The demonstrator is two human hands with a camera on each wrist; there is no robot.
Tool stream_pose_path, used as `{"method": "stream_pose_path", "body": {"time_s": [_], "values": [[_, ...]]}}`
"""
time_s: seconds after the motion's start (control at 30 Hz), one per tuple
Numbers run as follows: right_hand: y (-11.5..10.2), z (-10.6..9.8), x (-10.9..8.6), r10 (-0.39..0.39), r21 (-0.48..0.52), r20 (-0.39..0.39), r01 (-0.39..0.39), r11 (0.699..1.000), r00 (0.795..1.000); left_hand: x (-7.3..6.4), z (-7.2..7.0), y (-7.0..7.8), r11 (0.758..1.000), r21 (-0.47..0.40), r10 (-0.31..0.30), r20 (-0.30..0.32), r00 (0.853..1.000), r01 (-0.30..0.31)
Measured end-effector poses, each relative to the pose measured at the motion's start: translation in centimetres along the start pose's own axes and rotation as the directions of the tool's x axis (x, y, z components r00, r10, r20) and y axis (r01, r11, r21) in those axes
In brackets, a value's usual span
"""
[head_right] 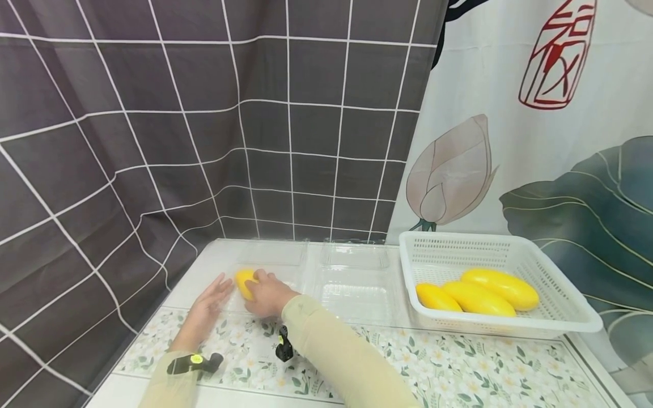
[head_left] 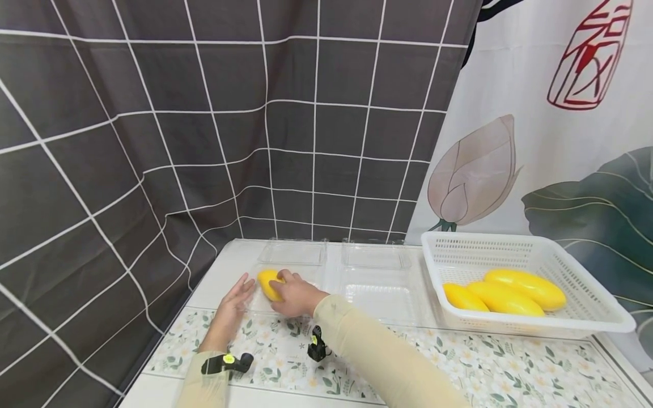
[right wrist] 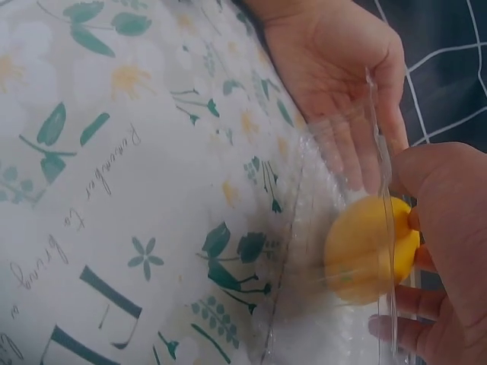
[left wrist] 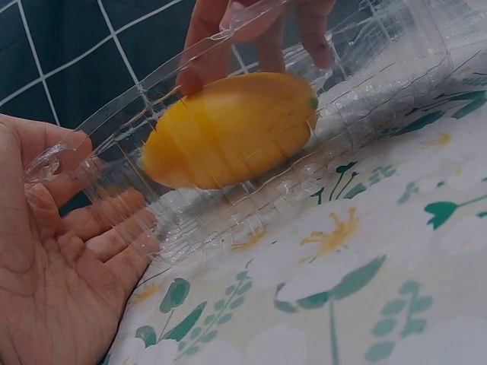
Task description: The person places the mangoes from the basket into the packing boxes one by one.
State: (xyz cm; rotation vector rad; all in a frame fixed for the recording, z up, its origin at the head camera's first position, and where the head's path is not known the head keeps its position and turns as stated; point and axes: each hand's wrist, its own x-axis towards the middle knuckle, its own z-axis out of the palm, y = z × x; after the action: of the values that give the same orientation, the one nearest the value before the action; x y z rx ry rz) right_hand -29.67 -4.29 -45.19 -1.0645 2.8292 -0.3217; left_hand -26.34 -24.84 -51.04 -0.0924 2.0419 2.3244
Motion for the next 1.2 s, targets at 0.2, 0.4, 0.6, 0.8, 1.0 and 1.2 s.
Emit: {"method": "stream_pose_path", "body": {"time_s": [0.2,0.4,0.6,0.8,1.0,1.2], "values": [[-0.2,0.0,0.0,0.026,0.098,0.013,-0.027,0.995,1.000,0.0,0.0,0.0,1.000,-0.021,0.006,0.003,1.000,-0.006],[0.0,-0.2,-0.4,0.031,0.196,0.017,-0.034,0.980,0.999,-0.1,0.1,0.1,1.000,-0.008,0.003,0.009,1.000,-0.003],[0.0,-0.2,-0.3,-0.009,0.247,0.023,0.003,0.969,1.000,-0.2,0.2,0.3,1.000,0.012,0.000,0.015,1.000,0.000],[-0.5,-0.1,-0.4,-0.055,0.285,0.018,0.047,0.957,0.998,-0.3,0.1,0.1,1.000,0.007,0.011,0.010,1.000,-0.011],[-1.1,0.1,-0.7,-0.067,0.273,0.040,0.053,0.960,0.997,-0.2,0.0,0.0,1.000,0.026,0.003,0.006,1.000,-0.003],[-1.0,-0.2,-0.8,-0.067,0.256,0.048,0.052,0.965,0.997,-0.2,0.0,0.0,0.999,0.034,0.005,0.005,1.000,-0.005]]}}
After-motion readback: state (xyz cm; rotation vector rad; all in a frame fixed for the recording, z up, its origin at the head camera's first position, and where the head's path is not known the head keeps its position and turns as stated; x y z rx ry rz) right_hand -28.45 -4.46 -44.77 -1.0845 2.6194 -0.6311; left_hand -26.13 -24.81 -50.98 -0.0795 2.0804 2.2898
